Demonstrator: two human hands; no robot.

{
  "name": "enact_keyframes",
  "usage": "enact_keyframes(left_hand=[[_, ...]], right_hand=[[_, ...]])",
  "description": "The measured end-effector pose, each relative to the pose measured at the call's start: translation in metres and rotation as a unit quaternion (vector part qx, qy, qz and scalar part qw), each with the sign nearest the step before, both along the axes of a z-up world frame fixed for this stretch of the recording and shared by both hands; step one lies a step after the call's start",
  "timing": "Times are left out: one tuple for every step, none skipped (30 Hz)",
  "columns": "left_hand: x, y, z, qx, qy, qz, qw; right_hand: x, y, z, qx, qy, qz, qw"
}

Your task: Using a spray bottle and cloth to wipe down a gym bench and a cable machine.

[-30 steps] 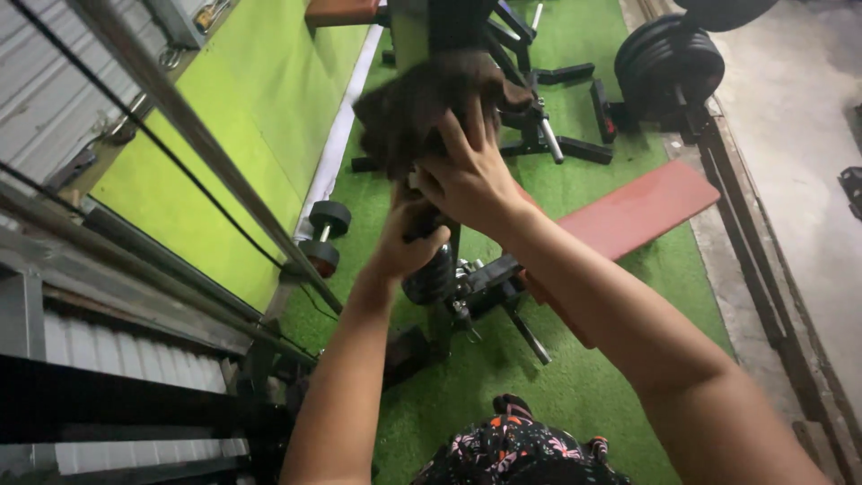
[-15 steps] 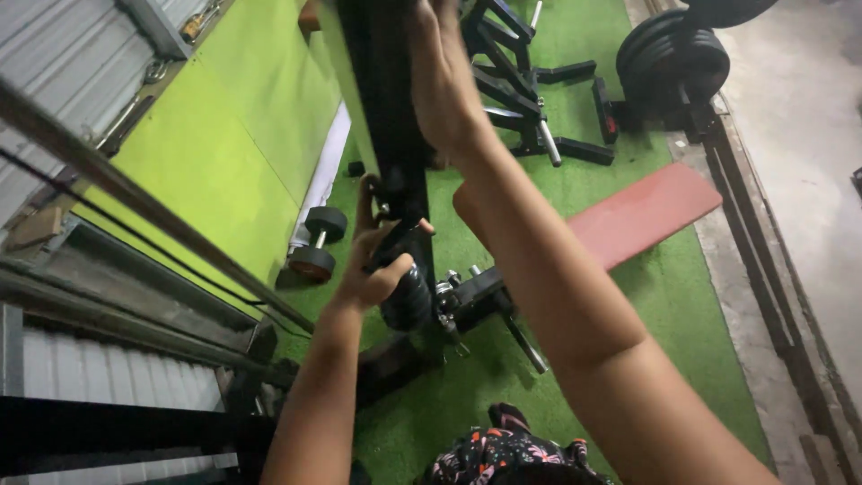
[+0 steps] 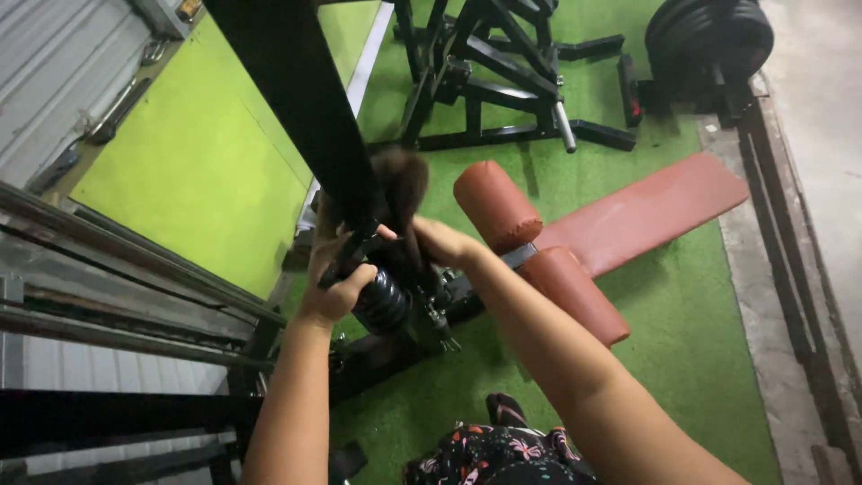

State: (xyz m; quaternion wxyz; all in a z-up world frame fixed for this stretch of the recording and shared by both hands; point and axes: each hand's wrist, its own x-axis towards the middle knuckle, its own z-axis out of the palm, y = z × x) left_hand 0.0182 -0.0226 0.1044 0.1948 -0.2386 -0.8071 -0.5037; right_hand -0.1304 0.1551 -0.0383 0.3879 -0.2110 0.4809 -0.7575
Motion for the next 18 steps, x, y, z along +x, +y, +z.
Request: enact_keyframes(left_hand=[[0.002, 0.003, 0.006, 0.001, -0.004, 0.005, 1.000], [0.004, 0.005, 0.012, -0.006, -0.002, 0.010, 1.000], [0.006, 0.007, 0.017, -0.011, 0.002, 0.016, 1.000], [0.006, 0.007, 0.013, -0.010, -0.001, 0.022, 1.000], [0.005, 0.006, 0.010, 0.032, -0.054, 0.007, 0.998], [0.005, 0.005, 0.007, 0.074, -0.108, -0.008, 0.991], [0.007, 0.006, 0.008, 0.075, -0.108, -0.002, 0.991], [0.008, 0.007, 0.009, 0.065, -0.115, 0.004, 0.991], [0.009, 0.007, 0.011, 0.053, -0.123, 0.010, 0.991], [0.010, 0.008, 0.015, 0.053, -0.124, 0.015, 0.991], [0.012, 0.010, 0.018, 0.034, -0.074, 0.018, 0.997], [0.013, 0.012, 0.022, 0.015, -0.023, 0.020, 0.999], [0.011, 0.012, 0.021, 0.017, -0.026, 0.022, 0.999], [0.009, 0.012, 0.021, 0.028, -0.012, 0.019, 0.999], [0.008, 0.013, 0.019, 0.039, 0.000, 0.017, 0.999], [0.006, 0.011, 0.012, 0.040, -0.004, 0.019, 0.999], [0.004, 0.007, 0.006, 0.057, -0.016, 0.015, 0.998], [0.001, 0.004, 0.000, 0.075, -0.028, 0.011, 0.997]], right_hand=[[0.014, 0.005, -0.001, 0.001, -0.004, 0.005, 1.000], [0.029, 0.009, -0.001, 0.023, -0.070, 0.028, 0.997], [0.042, 0.013, -0.001, 0.047, -0.134, 0.052, 0.988], [0.035, 0.014, -0.039, 0.049, -0.136, 0.058, 0.988], [0.028, 0.015, -0.077, 0.059, -0.167, 0.066, 0.982], [0.022, 0.015, -0.115, 0.070, -0.197, 0.075, 0.975], [0.022, 0.019, -0.103, 0.071, -0.198, 0.080, 0.974], [0.022, 0.022, -0.090, 0.077, -0.194, 0.090, 0.974], [0.022, 0.025, -0.078, 0.082, -0.192, 0.099, 0.973], [0.026, 0.028, -0.031, 0.082, -0.193, 0.104, 0.972], [0.034, 0.030, 0.017, 0.069, -0.123, 0.089, 0.986], [0.044, 0.032, 0.066, 0.055, -0.052, 0.075, 0.994], [0.030, 0.038, 0.058, 0.056, -0.056, 0.077, 0.994], [0.015, 0.043, 0.049, 0.030, -0.021, 0.079, 0.996], [0.001, 0.050, 0.039, 0.004, 0.013, 0.079, 0.997], [-0.001, 0.048, 0.037, 0.005, 0.008, 0.081, 0.997], [-0.003, 0.045, 0.034, -0.022, -0.007, 0.074, 0.997], [-0.005, 0.042, 0.031, -0.048, -0.023, 0.066, 0.996]])
